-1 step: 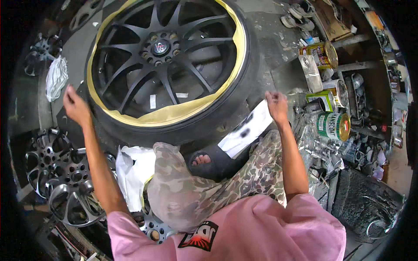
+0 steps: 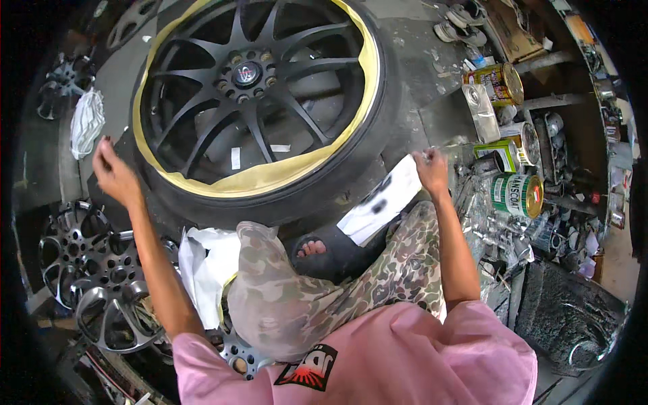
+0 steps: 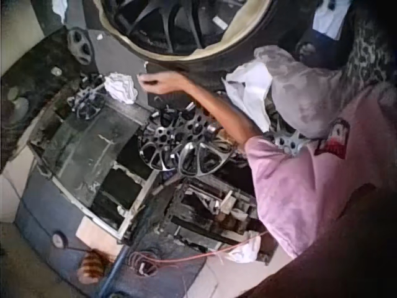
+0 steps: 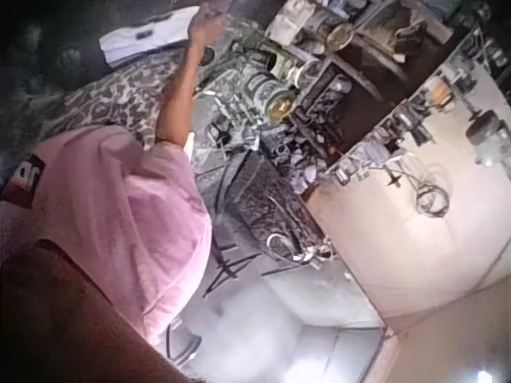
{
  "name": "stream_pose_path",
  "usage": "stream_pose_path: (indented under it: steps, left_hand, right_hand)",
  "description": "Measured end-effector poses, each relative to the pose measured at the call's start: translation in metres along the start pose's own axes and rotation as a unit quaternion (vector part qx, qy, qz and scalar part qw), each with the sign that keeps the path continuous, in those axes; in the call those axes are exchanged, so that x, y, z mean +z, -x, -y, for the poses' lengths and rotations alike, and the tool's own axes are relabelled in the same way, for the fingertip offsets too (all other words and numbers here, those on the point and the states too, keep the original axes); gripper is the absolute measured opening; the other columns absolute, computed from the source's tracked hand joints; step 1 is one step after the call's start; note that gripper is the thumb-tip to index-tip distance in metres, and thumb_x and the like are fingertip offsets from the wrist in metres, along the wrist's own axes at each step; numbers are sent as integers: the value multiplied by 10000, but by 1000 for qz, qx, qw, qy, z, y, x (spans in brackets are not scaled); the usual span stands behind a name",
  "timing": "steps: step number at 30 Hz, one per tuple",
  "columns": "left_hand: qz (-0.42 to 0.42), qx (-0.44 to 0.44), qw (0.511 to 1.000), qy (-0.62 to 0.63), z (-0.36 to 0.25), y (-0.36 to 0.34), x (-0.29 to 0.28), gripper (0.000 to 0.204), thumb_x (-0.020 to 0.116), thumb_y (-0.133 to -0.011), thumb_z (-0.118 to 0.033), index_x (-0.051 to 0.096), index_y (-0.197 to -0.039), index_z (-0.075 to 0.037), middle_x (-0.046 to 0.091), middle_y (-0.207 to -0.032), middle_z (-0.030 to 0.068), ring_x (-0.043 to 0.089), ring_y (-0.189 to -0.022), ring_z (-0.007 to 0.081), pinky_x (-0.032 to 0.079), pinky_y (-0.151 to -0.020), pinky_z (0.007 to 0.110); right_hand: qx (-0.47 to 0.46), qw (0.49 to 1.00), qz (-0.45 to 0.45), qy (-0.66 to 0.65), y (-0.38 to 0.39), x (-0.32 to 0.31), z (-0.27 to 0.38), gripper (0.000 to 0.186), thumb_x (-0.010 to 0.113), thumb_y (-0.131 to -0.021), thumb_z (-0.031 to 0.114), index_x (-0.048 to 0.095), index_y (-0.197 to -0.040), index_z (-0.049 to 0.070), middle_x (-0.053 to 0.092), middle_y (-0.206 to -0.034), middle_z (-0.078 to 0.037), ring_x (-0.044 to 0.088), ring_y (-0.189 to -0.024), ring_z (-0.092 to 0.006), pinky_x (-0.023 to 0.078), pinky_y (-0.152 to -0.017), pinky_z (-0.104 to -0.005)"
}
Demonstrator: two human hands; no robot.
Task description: Preparing and spray-painting a car rim in a workshop.
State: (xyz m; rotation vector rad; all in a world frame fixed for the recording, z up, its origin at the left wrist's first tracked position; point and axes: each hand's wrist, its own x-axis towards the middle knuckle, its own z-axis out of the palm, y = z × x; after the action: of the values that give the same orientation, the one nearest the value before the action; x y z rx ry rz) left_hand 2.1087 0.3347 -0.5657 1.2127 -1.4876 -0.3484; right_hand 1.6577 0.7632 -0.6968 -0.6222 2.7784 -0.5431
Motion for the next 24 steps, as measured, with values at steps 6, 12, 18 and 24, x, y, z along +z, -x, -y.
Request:
stream_pose_path:
  steps: [6,12,18,24]
  left_hand:
    - [401,115,909,6,-153,90,-22,209,699,-889,-70,689,-1087,-6,679,-1049,81,635,-987,168,482,-894,292]
    - [590,104,801,-19,-189,107,25,306,685,-938,-227,679,-1125,14,678,-1045,159,656,-1010,300,486,-907,355]
    - [621,177,764,-20,-200,127,48,294,642,-954,-268,702,-1081,-9,693,-1054,171,666,-923,368,506,-805,440]
    - [596,246,760,-80,-212,137,40,150,647,-915,-142,711,-946,-11,666,-905,156,641,-859,391,503,-755,437]
  right_hand:
    - [-68,992,63,89,2,38,-76,778,870,-639,582,660,-1144,29,529,-1306,-274,532,-1198,-427,451,-1002,-501]
    - [-192,971,107,-93,14,35,-61,392,855,-765,259,672,-1022,26,641,-1033,-181,607,-1049,-348,484,-954,-455]
    - [-130,984,109,-61,31,37,-43,536,867,-741,384,648,-1067,19,594,-1137,-191,592,-1069,-372,491,-940,-451]
    - [-147,978,119,86,20,41,-31,527,846,-724,485,666,-990,68,570,-1156,-155,555,-1099,-391,471,-947,-465]
